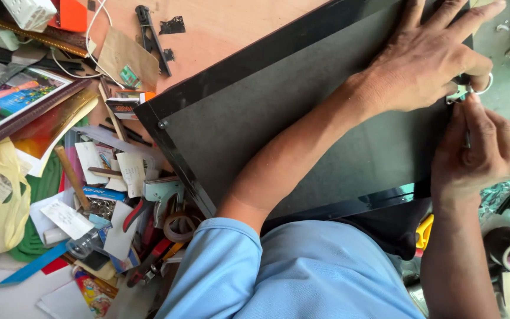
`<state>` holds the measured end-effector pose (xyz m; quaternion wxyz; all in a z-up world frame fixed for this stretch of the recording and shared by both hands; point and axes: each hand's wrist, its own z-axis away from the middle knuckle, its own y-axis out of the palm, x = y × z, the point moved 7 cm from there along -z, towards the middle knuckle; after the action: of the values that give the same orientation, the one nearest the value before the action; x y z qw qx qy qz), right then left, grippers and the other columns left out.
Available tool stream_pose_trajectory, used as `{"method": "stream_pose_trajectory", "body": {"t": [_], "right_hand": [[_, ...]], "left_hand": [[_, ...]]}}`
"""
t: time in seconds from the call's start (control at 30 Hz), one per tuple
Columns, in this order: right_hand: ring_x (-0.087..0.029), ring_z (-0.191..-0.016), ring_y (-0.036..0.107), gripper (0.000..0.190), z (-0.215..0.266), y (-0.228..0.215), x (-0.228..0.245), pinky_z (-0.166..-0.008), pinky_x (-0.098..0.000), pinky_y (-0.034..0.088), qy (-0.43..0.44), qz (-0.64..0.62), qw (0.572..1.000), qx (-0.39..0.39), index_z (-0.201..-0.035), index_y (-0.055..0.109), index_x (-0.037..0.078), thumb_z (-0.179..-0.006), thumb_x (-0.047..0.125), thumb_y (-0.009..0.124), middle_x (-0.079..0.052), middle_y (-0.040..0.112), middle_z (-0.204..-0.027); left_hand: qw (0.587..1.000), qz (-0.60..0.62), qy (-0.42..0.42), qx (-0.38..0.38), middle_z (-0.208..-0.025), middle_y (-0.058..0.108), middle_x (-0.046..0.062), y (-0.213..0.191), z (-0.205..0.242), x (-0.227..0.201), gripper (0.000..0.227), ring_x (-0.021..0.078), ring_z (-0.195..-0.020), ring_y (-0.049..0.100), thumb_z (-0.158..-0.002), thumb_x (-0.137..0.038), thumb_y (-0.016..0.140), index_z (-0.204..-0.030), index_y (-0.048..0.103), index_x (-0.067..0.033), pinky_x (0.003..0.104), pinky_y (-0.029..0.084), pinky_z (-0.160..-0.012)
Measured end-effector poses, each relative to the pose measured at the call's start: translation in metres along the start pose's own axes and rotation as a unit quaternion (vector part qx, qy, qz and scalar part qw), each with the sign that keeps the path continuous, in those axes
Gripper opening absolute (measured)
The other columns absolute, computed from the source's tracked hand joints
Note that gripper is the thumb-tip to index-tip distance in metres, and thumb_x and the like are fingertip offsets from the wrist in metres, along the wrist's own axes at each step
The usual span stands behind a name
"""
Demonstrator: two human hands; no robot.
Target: The recorder assembles a picture frame by applying adhesive tape to the edges and using a power drill to attach mounting hardware to the backing.
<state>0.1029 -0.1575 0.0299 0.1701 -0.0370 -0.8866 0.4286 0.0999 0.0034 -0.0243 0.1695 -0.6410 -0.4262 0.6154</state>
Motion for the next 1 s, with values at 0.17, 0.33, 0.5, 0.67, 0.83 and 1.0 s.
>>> {"method": "stream_pose_trajectory", "body": {"t": [0.17,0.33,0.5,0.67,0.83,1.0], "right_hand": [[-0.026,-0.092,0.068,0.023,0.003,0.001,0.0,-0.083,-0.0337,0.053,-0.003,0.013,1.0,-0.003,-0.123,0.074,0.003,-0.101,-0.003,0.073,-0.012,0.076,-0.11],[-0.025,-0.086,0.068,0.029,-0.002,0.0,0.005,-0.078,-0.0329,0.052,-0.002,0.047,0.999,-0.013,-0.126,0.078,0.002,-0.097,-0.004,0.074,-0.012,0.075,-0.103],[-0.024,-0.084,0.068,0.026,-0.003,0.0,0.006,-0.08,-0.0348,0.052,-0.01,0.06,0.998,-0.015,-0.125,0.078,0.002,-0.099,-0.003,0.075,-0.011,0.075,-0.102],[-0.024,-0.084,0.069,0.025,-0.003,0.001,0.007,-0.075,-0.033,0.051,-0.022,0.066,0.997,-0.019,-0.126,0.078,0.002,-0.101,-0.002,0.074,-0.011,0.076,-0.103],[-0.025,-0.082,0.068,0.027,-0.002,0.002,0.006,-0.078,-0.0358,0.051,-0.022,0.074,0.997,-0.015,-0.128,0.078,0.001,-0.101,-0.002,0.072,-0.011,0.075,-0.101],[-0.025,-0.084,0.068,0.028,0.0,0.003,0.004,-0.076,-0.0342,0.051,-0.025,0.074,0.997,-0.008,-0.129,0.077,0.001,-0.102,-0.002,0.07,-0.011,0.075,-0.103]], "left_hand": [[1.0,0.006,-0.009,0.025,-0.163,0.032,0.006,-0.003,-0.001,-0.002,0.012,0.0374,-0.158,0.015,-0.088,-0.029,0.08,-0.091,0.074,-0.0385,0.079,-0.002,-0.129],[1.0,0.005,0.009,-0.011,-0.162,0.032,0.003,0.0,0.001,-0.001,0.011,0.0386,-0.157,0.015,-0.086,-0.032,0.081,-0.092,0.074,-0.0387,0.077,-0.002,-0.128],[0.991,0.015,0.062,-0.117,-0.165,0.026,-0.002,0.023,0.012,0.011,0.014,0.0329,-0.16,0.01,-0.089,-0.035,0.079,-0.101,0.073,-0.0363,0.073,-0.004,-0.126],[0.987,-0.005,0.076,-0.145,-0.165,0.029,-0.004,0.019,0.024,0.005,0.007,0.0291,-0.159,0.009,-0.096,-0.029,0.077,-0.091,0.073,-0.0317,0.072,-0.006,-0.126],[0.99,0.011,0.069,-0.119,-0.163,0.036,-0.003,-0.001,0.025,-0.008,0.008,0.0289,-0.159,0.011,-0.093,-0.029,0.077,-0.086,0.075,-0.0297,0.073,-0.007,-0.126],[0.99,0.014,0.064,-0.123,-0.16,0.038,-0.004,0.014,0.022,0.0,0.011,0.0293,-0.161,0.012,-0.092,-0.032,0.08,-0.082,0.074,-0.0294,0.074,-0.006,-0.127]]}}
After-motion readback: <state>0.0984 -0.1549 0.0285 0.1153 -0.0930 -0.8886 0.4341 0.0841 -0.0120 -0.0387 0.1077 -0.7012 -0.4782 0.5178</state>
